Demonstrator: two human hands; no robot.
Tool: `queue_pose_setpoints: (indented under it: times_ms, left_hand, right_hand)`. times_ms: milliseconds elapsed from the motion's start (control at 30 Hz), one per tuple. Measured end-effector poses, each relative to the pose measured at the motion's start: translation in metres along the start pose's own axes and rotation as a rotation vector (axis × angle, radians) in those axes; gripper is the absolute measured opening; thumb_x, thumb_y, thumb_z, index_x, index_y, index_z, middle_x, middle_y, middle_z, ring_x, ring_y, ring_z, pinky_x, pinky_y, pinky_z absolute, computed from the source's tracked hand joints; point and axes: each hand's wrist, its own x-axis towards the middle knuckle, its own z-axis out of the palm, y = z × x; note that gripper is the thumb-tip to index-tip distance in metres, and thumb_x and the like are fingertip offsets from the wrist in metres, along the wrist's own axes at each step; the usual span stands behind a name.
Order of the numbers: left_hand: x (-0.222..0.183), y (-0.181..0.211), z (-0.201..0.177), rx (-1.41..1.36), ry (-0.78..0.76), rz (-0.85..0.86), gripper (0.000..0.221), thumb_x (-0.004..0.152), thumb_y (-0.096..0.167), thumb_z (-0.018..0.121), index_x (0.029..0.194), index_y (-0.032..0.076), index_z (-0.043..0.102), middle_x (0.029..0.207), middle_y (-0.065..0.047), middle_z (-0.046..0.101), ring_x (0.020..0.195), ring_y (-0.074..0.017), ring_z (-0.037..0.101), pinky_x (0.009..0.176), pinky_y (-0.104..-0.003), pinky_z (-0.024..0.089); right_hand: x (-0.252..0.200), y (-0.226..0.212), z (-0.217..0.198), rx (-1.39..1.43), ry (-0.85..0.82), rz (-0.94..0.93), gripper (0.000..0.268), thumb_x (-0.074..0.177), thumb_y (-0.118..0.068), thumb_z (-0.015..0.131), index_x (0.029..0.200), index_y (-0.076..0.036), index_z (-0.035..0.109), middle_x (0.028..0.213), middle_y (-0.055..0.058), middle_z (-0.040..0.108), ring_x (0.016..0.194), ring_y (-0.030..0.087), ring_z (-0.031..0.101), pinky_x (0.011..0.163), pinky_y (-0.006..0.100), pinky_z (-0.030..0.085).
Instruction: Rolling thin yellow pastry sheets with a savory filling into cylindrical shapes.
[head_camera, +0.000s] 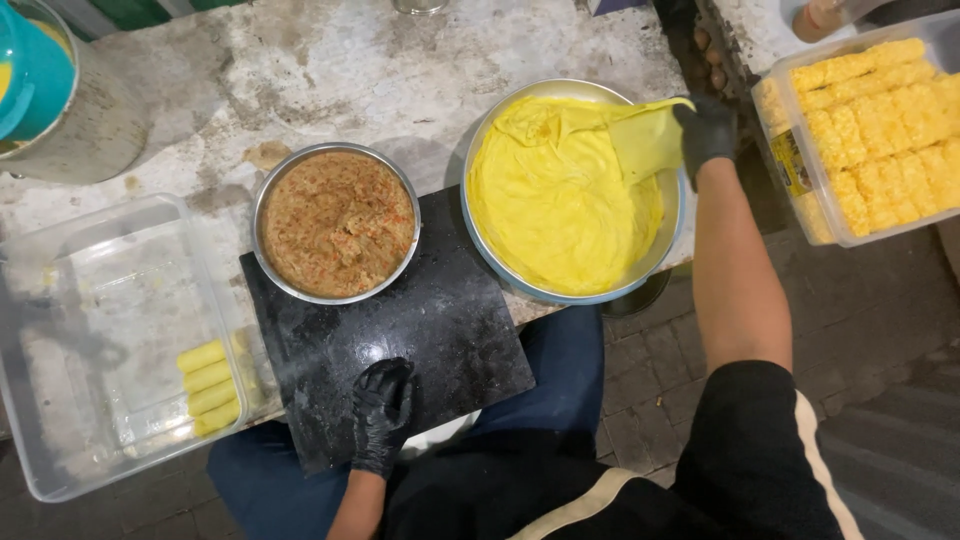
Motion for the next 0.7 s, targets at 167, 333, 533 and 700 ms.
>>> queue_pose_setpoints:
  times_ms: [167,333,533,700]
  left_hand:
    - [0.0,0.0,-0.001,0.022,0.025,0.051,0.018,0.092,0.013,0.059,0.107,0.009,0.068,0.111,-0.009,0.067,0.104,-0.029,0.063,0.097,-0.043,0.049]
    - [-0.008,-0.013,0.007,-0.038,0.034,0.013,0.022,0.091,0.016,0.058,0.108,0.007,0.07,0.111,-0.012,0.068,0.103,-0.0308,0.063,0.096,-0.044,0.048]
    - [0.005,-0.002,0.015,0.069,0.127,0.033,0.023,0.093,0.02,0.064,0.11,0.006,0.069,0.11,-0.013,0.068,0.1,-0.0301,0.065,0.092,-0.042,0.051]
    - [0.046,0.049,0.02,-0.452,-0.01,0.106,0.023,0.091,0.015,0.067,0.112,0.008,0.071,0.117,-0.011,0.068,0.113,-0.029,0.062,0.104,-0.04,0.046]
  right_hand:
    - [0.031,0.012,-0.039,-0.071,0.125,-0.257,0.02,0.088,-0.025,0.074,0.106,-0.016,0.075,0.104,0.002,0.07,0.089,0.021,0.062,0.075,0.037,0.052]
    - [0.009,-0.016,-0.065,-0.012,0.118,-0.426,0.017,0.089,-0.023,0.079,0.103,-0.014,0.075,0.087,-0.004,0.066,0.077,0.01,0.058,0.068,0.03,0.053]
    - [-0.103,-0.081,-0.078,-0.003,-0.03,-0.199,0.024,0.086,-0.027,0.068,0.108,-0.019,0.072,0.095,-0.005,0.07,0.085,0.012,0.063,0.074,0.028,0.051]
    - [-0.188,-0.09,-0.043,0.531,-0.415,-0.277,0.072,0.089,-0.014,0.069,0.155,-0.017,0.041,0.1,0.0,0.068,0.089,0.013,0.069,0.074,0.026,0.06]
